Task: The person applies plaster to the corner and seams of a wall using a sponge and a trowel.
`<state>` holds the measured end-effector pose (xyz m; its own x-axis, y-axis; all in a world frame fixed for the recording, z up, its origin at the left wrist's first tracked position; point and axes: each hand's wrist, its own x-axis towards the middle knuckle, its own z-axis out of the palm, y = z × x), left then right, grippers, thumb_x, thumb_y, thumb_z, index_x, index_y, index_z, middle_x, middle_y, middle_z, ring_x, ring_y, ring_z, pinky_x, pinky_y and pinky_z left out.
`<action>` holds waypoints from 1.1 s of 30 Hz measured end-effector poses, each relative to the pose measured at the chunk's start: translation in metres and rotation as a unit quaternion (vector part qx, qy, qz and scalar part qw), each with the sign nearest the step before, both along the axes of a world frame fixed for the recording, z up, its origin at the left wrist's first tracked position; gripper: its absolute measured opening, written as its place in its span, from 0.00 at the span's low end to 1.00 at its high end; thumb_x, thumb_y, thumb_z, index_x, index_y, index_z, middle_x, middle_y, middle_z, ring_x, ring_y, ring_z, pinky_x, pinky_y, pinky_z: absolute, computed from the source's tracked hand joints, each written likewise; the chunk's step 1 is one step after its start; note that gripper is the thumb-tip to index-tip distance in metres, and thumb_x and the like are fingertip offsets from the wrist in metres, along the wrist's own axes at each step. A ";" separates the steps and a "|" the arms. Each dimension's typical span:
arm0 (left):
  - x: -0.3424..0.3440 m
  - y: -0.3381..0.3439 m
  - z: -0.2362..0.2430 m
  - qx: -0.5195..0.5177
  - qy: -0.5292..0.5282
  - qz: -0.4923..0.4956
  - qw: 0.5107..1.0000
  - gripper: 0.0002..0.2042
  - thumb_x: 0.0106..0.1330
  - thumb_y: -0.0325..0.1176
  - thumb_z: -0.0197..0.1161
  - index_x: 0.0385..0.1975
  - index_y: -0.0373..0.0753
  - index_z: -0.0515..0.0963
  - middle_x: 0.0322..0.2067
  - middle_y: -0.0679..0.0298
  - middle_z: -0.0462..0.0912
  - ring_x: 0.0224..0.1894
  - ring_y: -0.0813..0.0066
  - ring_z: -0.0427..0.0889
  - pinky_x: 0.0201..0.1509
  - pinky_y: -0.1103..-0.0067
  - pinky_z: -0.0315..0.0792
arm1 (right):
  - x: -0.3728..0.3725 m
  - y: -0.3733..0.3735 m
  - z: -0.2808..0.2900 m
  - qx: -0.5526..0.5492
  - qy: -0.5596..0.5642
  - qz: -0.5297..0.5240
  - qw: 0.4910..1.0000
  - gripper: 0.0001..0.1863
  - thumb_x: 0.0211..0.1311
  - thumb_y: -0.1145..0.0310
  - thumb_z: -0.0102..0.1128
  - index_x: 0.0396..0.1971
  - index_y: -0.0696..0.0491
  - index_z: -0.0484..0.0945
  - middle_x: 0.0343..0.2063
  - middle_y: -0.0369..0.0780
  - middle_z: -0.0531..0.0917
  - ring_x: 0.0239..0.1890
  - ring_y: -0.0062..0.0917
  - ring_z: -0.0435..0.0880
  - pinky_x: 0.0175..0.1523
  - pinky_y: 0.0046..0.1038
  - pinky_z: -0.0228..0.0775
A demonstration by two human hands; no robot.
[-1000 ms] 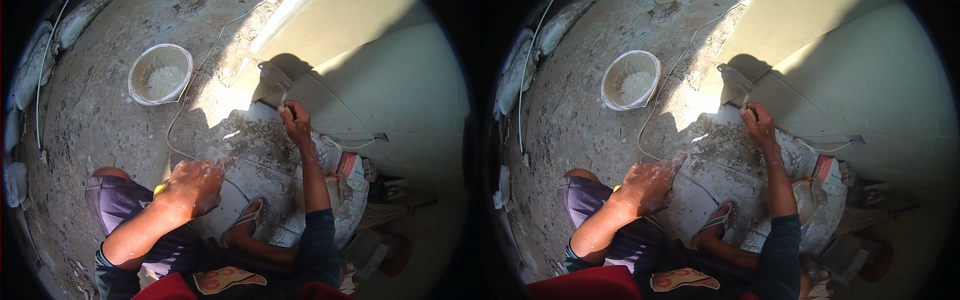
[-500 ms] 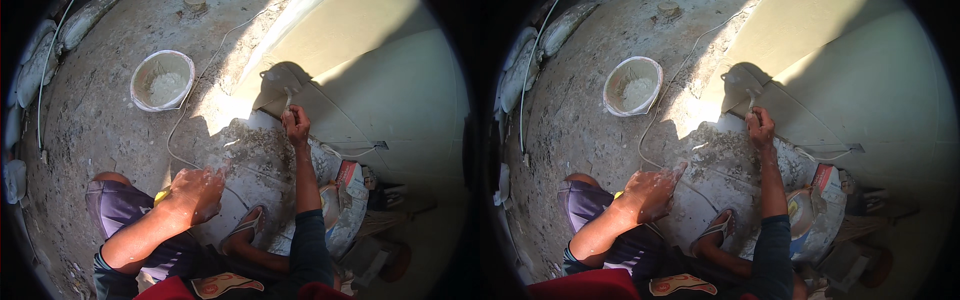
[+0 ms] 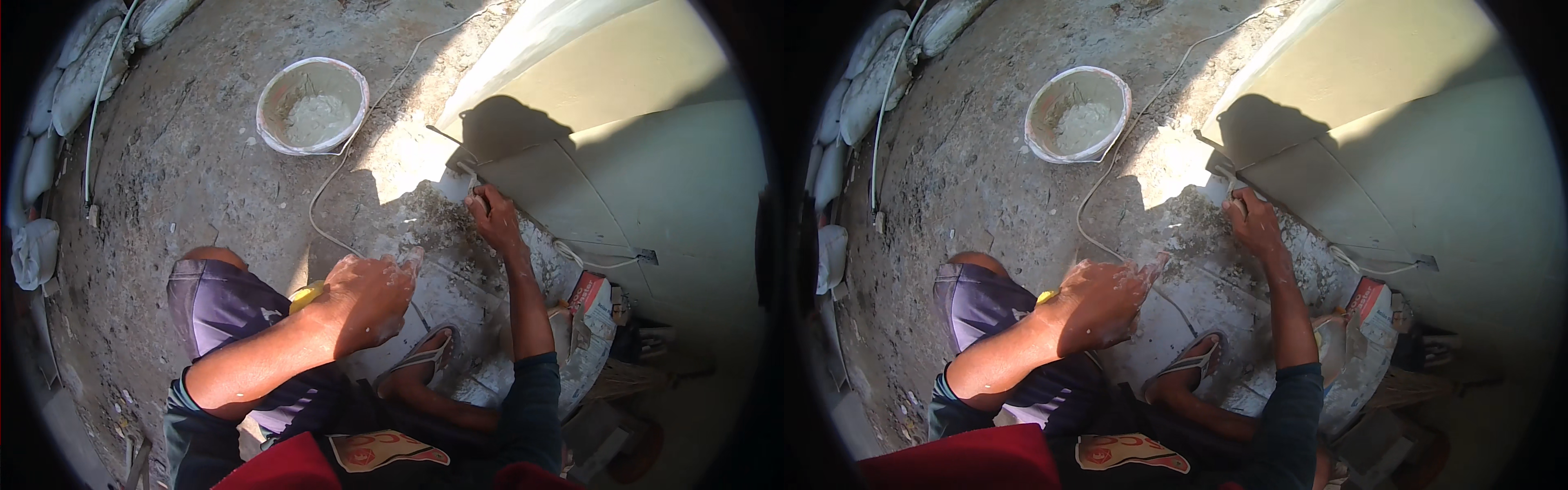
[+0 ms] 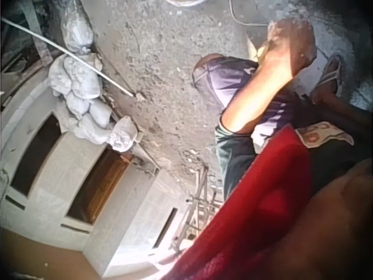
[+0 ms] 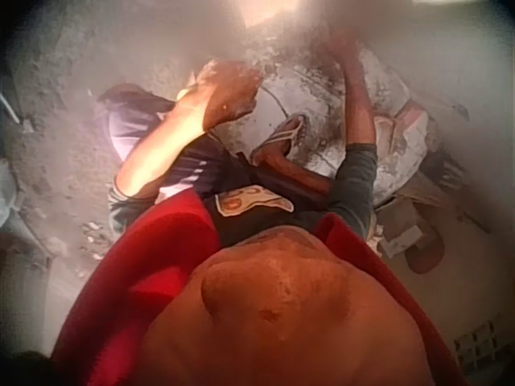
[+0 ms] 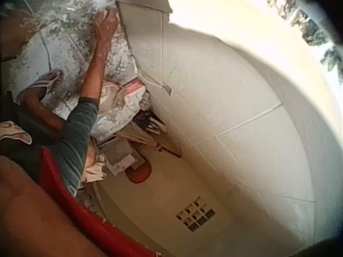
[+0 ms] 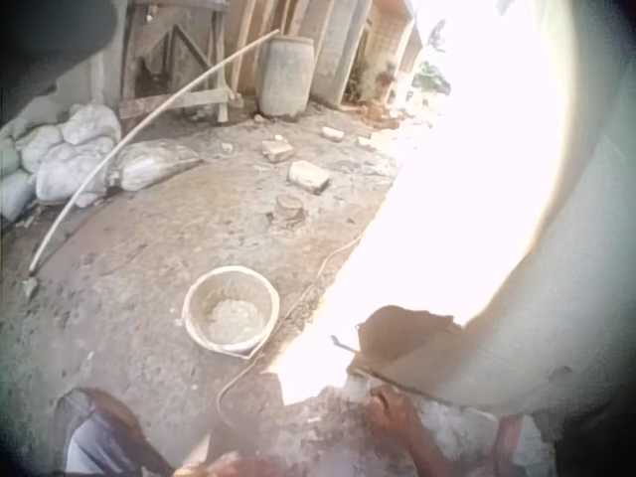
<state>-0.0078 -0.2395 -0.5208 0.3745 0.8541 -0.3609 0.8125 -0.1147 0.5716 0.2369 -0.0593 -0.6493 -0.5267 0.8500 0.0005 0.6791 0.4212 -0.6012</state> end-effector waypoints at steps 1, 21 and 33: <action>-0.001 0.000 0.002 0.007 -0.025 -0.019 0.999 0.22 0.57 0.30 0.58 0.51 0.26 0.70 0.34 0.48 0.83 0.41 0.54 0.85 0.40 0.64 0.78 | -0.020 -0.003 0.013 -0.009 0.001 0.010 1.000 0.14 0.64 0.63 0.59 0.42 0.57 0.76 0.31 0.53 0.83 0.34 0.52 0.82 0.40 0.45 0.72; -0.035 -0.028 -0.050 0.179 -0.120 0.072 0.974 0.08 0.50 0.29 0.61 0.30 0.34 0.78 0.24 0.54 0.82 0.31 0.52 0.84 0.32 0.63 0.74 | -0.280 0.028 -0.013 0.213 -0.194 0.247 0.925 0.11 0.53 0.67 0.58 0.36 0.49 0.83 0.32 0.45 0.85 0.40 0.42 0.83 0.43 0.40 0.76; -0.037 -0.025 -0.033 0.083 -0.024 0.001 0.996 0.18 0.55 0.31 0.60 0.46 0.31 0.74 0.31 0.53 0.82 0.36 0.54 0.84 0.36 0.62 0.75 | -0.155 -0.010 -0.001 -0.001 0.058 0.028 0.998 0.19 0.56 0.67 0.68 0.47 0.58 0.80 0.33 0.47 0.86 0.38 0.31 0.87 0.45 0.29 0.77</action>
